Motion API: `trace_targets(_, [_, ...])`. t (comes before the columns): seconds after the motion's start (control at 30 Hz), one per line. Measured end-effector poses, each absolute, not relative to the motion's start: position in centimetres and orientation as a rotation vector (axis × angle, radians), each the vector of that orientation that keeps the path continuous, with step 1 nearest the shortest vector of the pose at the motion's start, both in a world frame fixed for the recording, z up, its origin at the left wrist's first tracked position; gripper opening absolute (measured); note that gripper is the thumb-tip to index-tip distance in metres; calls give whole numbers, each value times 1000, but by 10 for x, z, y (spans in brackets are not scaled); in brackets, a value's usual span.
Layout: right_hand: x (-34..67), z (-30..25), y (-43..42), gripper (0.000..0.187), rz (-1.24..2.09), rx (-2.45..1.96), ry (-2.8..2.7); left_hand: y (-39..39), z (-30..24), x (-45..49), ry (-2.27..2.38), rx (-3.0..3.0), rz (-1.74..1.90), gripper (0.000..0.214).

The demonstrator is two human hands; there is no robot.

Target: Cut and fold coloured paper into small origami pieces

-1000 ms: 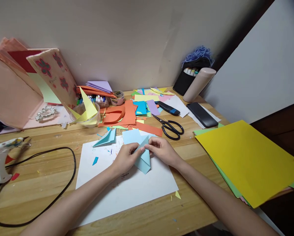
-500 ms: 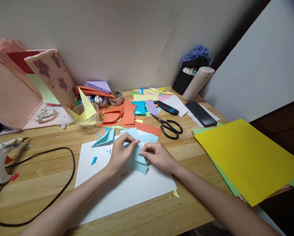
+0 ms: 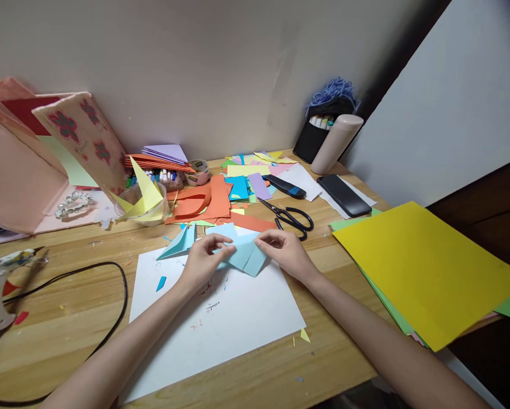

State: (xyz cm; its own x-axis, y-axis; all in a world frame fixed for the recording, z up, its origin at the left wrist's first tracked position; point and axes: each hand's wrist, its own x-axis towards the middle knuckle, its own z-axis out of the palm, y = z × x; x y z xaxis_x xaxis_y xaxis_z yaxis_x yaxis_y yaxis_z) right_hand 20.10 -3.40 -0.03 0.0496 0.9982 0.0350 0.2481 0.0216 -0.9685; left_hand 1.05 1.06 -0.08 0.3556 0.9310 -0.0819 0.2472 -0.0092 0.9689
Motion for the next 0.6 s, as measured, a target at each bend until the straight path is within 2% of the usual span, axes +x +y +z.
trace_targets(0.13, [196,2,-38,14,988,-1367,-1454,-2,1,16,1025,1674,649,25])
trace_targets(0.4, [189,4,-39,7,884,-1396,-1517,-9,4,18,1016,1775,660,22])
trace_targets(0.6, [227,35,-54,14,649,-1419,-1281,-7,-1,16,1068,1655,711,22])
